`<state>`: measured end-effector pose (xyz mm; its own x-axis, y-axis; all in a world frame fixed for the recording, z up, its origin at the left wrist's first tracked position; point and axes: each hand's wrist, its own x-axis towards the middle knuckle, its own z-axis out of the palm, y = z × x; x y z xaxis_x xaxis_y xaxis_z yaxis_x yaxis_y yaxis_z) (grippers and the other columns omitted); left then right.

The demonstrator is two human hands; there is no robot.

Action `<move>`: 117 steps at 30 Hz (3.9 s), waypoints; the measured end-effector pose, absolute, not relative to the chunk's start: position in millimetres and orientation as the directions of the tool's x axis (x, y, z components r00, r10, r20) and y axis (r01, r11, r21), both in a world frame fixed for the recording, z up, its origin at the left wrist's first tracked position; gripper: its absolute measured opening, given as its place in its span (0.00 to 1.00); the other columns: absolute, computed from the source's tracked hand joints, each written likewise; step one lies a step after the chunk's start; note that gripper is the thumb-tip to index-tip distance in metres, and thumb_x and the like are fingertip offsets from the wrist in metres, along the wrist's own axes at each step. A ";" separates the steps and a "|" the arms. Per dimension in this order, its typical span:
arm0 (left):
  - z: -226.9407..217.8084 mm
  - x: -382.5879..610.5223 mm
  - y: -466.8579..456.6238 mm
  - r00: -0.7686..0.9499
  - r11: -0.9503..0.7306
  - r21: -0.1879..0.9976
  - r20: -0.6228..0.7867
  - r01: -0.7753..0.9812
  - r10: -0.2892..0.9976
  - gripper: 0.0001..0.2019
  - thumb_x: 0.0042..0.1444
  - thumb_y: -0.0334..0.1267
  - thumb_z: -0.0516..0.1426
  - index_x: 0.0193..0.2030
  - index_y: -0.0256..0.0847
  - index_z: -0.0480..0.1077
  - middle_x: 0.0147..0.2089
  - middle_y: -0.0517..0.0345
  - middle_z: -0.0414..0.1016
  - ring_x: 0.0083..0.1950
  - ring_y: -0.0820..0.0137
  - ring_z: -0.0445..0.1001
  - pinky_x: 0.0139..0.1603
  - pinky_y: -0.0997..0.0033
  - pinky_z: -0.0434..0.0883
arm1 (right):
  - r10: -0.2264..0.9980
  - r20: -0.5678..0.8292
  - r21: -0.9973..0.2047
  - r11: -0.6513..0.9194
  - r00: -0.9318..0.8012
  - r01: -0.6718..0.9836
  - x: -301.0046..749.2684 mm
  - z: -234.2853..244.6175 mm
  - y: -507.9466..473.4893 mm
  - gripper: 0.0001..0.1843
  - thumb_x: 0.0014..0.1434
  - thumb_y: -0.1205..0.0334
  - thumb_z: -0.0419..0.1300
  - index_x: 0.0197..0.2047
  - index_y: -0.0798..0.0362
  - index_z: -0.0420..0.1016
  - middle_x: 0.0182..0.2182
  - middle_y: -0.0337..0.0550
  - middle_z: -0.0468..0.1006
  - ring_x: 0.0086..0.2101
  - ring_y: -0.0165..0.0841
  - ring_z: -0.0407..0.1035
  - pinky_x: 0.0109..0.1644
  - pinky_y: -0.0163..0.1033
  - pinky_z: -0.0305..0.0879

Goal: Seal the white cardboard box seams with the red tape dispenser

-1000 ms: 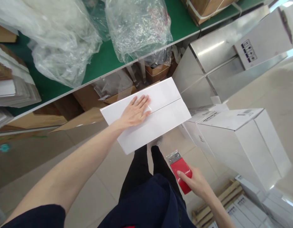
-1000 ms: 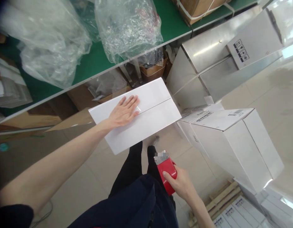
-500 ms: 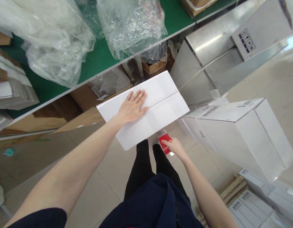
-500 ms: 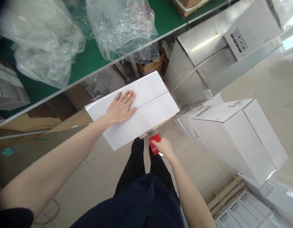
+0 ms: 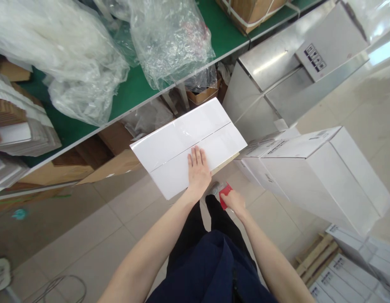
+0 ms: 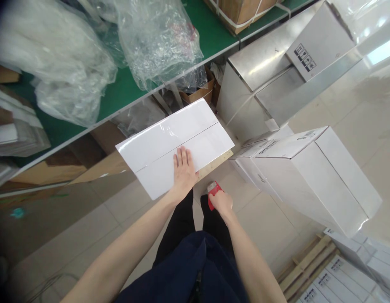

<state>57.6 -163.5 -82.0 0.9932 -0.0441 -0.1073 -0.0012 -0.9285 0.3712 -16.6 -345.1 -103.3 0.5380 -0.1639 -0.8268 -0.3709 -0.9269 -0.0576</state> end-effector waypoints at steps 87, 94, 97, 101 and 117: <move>-187.7 169.6 207.7 0.715 -0.501 0.647 -0.695 0.575 -0.078 0.57 0.53 0.68 0.58 0.75 0.27 0.42 0.75 0.21 0.48 0.76 0.39 0.51 0.71 0.43 0.57 | 0.050 -0.805 -0.320 -0.876 0.591 -0.361 51.3 25.4 -92.2 0.21 0.63 0.41 0.58 0.32 0.51 0.74 0.29 0.42 0.82 0.31 0.38 0.75 0.36 0.39 0.61; -205.3 215.9 155.8 0.764 -0.442 0.789 -0.576 0.427 -0.290 0.35 0.65 0.66 0.42 0.73 0.53 0.56 0.77 0.59 0.54 0.77 0.64 0.53 0.75 0.62 0.55 | 0.030 -0.804 -0.278 -0.902 0.594 -0.330 53.7 22.2 -88.5 0.23 0.63 0.39 0.58 0.30 0.51 0.73 0.26 0.41 0.80 0.29 0.37 0.73 0.35 0.39 0.58; -216.6 217.3 147.1 0.733 -0.509 0.706 -0.652 0.493 -0.194 0.36 0.64 0.65 0.48 0.69 0.41 0.62 0.73 0.41 0.61 0.75 0.52 0.57 0.73 0.44 0.55 | 0.030 -0.806 -0.276 -0.903 0.592 -0.330 51.7 23.8 -87.5 0.21 0.64 0.41 0.58 0.32 0.51 0.73 0.27 0.41 0.80 0.29 0.37 0.73 0.34 0.39 0.58; -197.1 220.6 169.0 0.790 -0.560 0.634 -0.610 0.533 0.062 0.31 0.69 0.54 0.45 0.66 0.29 0.62 0.68 0.27 0.64 0.72 0.46 0.61 0.70 0.39 0.58 | 0.039 -0.798 -0.294 -0.896 0.601 -0.332 50.4 24.2 -89.2 0.20 0.64 0.42 0.58 0.32 0.51 0.73 0.27 0.42 0.80 0.29 0.37 0.73 0.35 0.39 0.59; -78.9 106.9 66.5 0.782 -0.622 0.663 -0.087 -0.418 -0.618 0.33 0.68 0.59 0.47 0.75 0.50 0.51 0.81 0.56 0.37 0.80 0.58 0.37 0.79 0.45 0.33 | 0.183 -0.776 -0.483 -0.788 0.603 -0.381 -0.1 44.7 -168.0 0.17 0.63 0.45 0.58 0.38 0.51 0.77 0.36 0.44 0.83 0.35 0.38 0.75 0.39 0.38 0.63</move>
